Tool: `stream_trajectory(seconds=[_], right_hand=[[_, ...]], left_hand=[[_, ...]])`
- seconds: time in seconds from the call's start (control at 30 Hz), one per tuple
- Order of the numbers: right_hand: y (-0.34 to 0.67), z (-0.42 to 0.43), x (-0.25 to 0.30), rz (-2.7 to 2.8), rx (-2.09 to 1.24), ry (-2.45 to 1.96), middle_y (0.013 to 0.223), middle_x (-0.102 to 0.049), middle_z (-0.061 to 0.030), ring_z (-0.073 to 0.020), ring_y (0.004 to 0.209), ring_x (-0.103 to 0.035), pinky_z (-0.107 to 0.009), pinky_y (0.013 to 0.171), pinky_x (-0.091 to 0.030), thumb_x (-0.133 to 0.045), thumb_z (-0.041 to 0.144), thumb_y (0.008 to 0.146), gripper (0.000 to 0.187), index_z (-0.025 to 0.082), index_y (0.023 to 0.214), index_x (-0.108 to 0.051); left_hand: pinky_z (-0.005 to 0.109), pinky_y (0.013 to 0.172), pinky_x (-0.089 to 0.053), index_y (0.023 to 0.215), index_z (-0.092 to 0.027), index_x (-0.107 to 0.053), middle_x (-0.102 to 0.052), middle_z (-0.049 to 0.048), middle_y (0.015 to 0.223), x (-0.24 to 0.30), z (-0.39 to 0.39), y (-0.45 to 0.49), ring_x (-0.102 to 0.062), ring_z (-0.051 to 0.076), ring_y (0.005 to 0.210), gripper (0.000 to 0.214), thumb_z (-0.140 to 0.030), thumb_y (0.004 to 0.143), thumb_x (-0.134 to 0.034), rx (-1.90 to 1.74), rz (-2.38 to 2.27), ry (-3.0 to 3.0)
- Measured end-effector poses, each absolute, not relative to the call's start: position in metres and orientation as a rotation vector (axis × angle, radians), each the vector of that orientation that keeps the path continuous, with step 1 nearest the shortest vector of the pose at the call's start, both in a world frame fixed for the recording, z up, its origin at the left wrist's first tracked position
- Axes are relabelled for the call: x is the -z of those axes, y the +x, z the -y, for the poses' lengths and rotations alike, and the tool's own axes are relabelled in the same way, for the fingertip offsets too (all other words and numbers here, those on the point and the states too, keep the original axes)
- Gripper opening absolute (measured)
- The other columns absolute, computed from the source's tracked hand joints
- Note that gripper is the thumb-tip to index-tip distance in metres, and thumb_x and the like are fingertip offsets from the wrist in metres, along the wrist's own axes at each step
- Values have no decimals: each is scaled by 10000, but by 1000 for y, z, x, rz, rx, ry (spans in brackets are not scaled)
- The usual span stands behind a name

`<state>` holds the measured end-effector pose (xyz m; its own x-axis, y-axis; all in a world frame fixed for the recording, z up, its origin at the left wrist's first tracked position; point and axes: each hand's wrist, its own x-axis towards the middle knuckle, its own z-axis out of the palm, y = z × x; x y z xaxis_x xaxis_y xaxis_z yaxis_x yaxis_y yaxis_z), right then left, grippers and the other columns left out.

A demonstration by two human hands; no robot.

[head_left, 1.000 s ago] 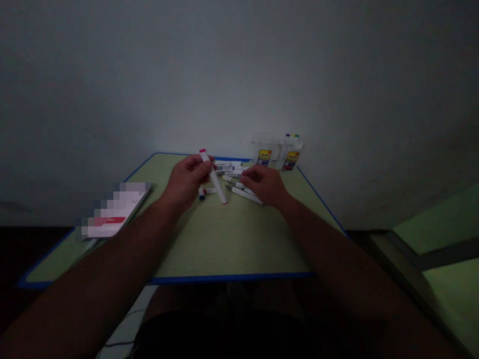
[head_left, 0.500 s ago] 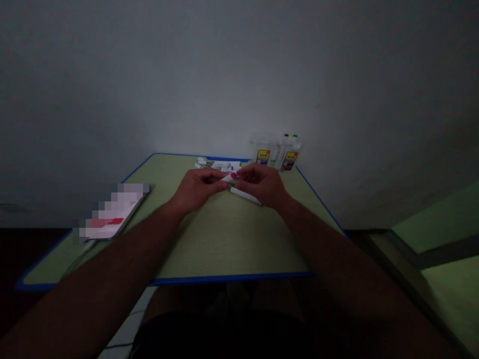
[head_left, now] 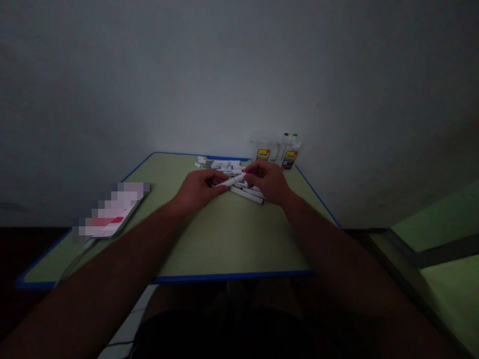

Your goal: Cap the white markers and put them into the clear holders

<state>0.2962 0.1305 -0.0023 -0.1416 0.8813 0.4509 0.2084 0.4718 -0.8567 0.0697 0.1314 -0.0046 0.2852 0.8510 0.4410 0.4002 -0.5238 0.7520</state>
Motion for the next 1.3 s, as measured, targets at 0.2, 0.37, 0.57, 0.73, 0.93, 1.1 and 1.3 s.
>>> stream_trajectory(seconds=[0.2,0.37,0.57,0.73,0.93,1.1,1.3], right_hand=[[318,-144,4,1369,-874,-1007,640,-654,52,-106,524,-603,-271,546,-565,-796,302,676,235,210,819,-635],[325,-149,7,1299,-930,-1036,646,-646,62,-104,505,-599,-274,530,-569,-796,289,669,255,211,822,-607],[328,-149,9,1286,-954,-1019,684,-655,65,-97,512,-597,-271,526,-571,-796,294,669,276,211,851,-607],[330,-150,11,1296,-972,-978,715,-633,66,-95,555,-603,-301,569,-600,-798,277,680,292,214,877,-591],[329,-149,10,1243,-996,-940,741,-619,81,-81,567,-596,-288,572,-611,-785,182,615,310,214,843,-578],[326,-145,4,1190,-1068,-971,705,-649,60,-95,578,-624,-290,593,-626,-773,123,623,279,187,856,-635],[324,-146,6,1231,-1027,-1268,684,-696,1,-101,509,-616,-218,442,-540,-736,64,738,156,161,853,-694]], left_hand=[[295,650,-489,944,-165,-806,-760,48,839,6,-137,64,-629,161,695,294,-280,675,-770,-1233,-1180,1984],[247,505,-394,958,-156,-788,-610,-19,640,1,-134,64,-492,106,543,320,-293,669,-781,-1269,-1165,1872],[236,493,-373,931,-157,-782,-569,-34,616,-1,-131,66,-458,88,530,302,-286,659,-793,-1331,-1083,1817],[248,500,-381,953,-168,-786,-600,-20,622,2,-135,66,-475,99,536,297,-291,682,-787,-1356,-1076,1814],[255,516,-400,960,-155,-791,-641,1,670,3,-137,65,-498,103,555,275,-267,710,-764,-1369,-1114,1834],[242,539,-408,954,-157,-787,-665,7,705,4,-139,63,-530,107,596,289,-295,701,-776,-1415,-1112,1831],[249,539,-425,906,-169,-779,-665,8,692,-3,-130,69,-534,109,585,256,-319,699,-792,-1469,-1081,1785]])
